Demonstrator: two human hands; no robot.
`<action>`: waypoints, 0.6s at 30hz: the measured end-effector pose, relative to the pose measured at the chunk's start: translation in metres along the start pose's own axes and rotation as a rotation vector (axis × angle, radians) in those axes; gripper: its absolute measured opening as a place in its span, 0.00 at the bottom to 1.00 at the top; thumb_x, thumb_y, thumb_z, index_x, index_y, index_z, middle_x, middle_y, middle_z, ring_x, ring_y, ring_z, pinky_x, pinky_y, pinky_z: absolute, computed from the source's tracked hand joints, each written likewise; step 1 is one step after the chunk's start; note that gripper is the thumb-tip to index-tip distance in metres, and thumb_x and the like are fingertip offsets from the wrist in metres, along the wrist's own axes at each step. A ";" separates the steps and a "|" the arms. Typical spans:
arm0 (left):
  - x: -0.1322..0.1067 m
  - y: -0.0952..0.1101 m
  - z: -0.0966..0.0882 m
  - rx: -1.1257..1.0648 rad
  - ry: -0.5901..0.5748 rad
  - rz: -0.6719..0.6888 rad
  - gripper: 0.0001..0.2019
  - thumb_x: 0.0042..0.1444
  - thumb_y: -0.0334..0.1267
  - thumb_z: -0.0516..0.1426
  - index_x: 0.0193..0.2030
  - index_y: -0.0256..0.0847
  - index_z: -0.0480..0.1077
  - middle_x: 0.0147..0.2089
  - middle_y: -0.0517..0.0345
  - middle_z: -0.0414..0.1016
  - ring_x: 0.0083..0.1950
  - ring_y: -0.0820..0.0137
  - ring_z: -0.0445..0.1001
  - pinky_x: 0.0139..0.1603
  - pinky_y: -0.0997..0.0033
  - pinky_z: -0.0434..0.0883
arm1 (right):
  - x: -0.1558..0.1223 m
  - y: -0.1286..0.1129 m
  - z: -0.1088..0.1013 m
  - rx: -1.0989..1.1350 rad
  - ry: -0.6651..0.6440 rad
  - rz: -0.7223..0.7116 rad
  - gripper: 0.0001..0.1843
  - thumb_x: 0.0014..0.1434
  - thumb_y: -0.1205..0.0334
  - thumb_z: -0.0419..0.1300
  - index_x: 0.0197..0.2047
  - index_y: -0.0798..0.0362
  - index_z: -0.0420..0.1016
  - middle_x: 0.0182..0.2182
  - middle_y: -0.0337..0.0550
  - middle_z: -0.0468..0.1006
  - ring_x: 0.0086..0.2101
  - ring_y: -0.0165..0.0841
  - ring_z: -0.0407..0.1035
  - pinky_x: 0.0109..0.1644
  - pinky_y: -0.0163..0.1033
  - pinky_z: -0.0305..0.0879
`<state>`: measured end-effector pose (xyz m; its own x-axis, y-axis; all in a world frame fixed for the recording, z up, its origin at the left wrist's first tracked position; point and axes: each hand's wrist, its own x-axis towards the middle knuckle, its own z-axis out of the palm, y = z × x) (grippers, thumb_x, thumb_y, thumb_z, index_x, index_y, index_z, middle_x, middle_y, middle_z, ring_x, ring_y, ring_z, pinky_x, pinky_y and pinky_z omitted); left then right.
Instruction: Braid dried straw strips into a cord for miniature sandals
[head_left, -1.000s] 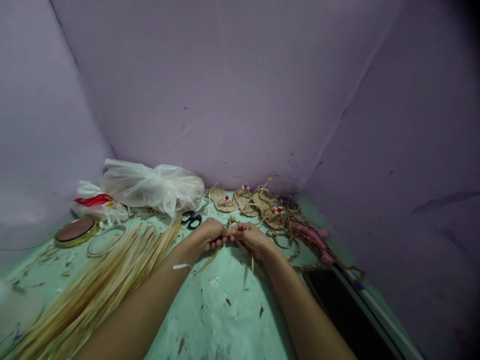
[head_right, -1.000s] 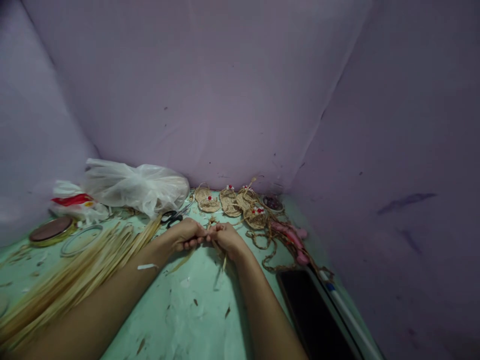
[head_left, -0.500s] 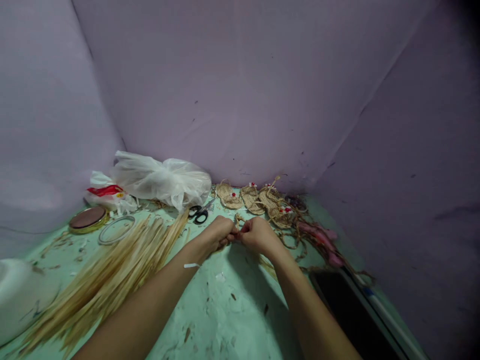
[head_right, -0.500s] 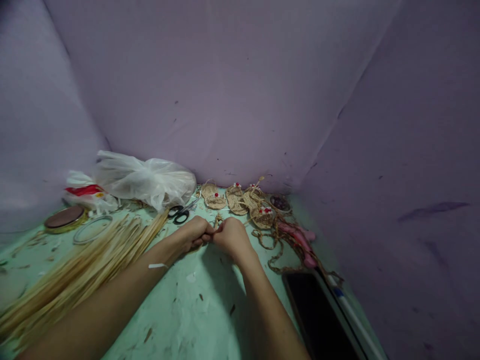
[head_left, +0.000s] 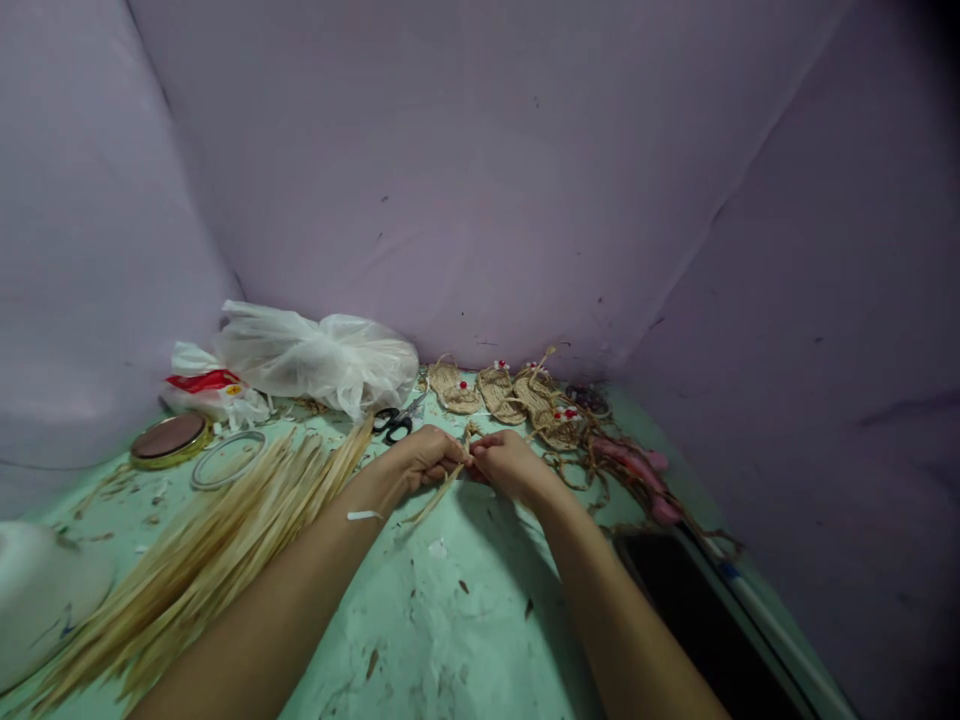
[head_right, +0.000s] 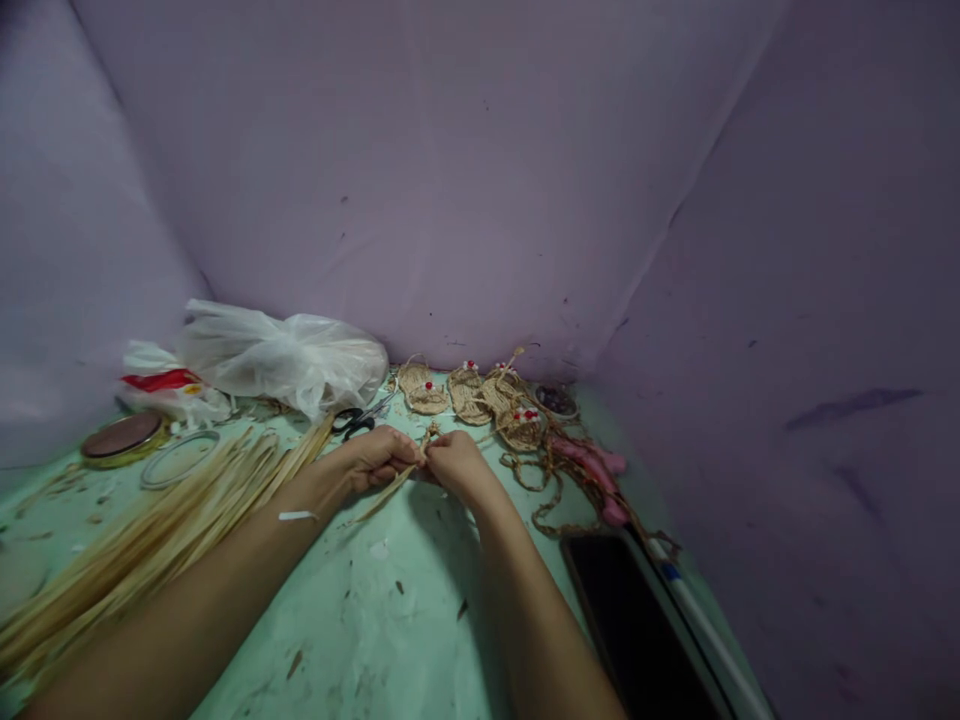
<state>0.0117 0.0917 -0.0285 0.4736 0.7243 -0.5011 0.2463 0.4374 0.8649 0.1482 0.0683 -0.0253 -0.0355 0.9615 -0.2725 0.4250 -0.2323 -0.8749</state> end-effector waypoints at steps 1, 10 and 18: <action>0.001 -0.001 -0.001 0.014 -0.010 0.013 0.07 0.34 0.33 0.53 0.15 0.37 0.57 0.11 0.71 0.47 0.11 0.85 0.41 0.13 0.79 0.37 | -0.001 0.000 0.004 0.063 -0.031 0.030 0.09 0.43 0.70 0.49 0.15 0.56 0.62 0.10 0.34 0.59 0.13 0.22 0.52 0.18 0.29 0.48; -0.007 0.006 -0.003 0.575 0.205 0.066 0.06 0.36 0.35 0.54 0.15 0.34 0.64 0.10 0.63 0.55 0.12 0.79 0.51 0.15 0.77 0.49 | 0.002 0.004 0.008 0.057 -0.023 0.116 0.09 0.43 0.66 0.53 0.15 0.55 0.59 0.07 0.30 0.55 0.09 0.20 0.44 0.13 0.29 0.37; -0.033 0.024 0.030 1.050 0.517 0.052 0.11 0.40 0.39 0.54 0.29 0.35 0.72 0.26 0.49 0.72 0.30 0.65 0.70 0.27 0.74 0.61 | -0.001 0.003 0.015 0.209 -0.006 0.115 0.07 0.39 0.72 0.53 0.14 0.56 0.60 0.06 0.30 0.53 0.10 0.19 0.42 0.15 0.30 0.36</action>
<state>0.0274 0.0615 0.0096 0.1635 0.9645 -0.2073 0.9285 -0.0794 0.3627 0.1364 0.0646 -0.0337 -0.0037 0.9262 -0.3769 0.2301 -0.3660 -0.9017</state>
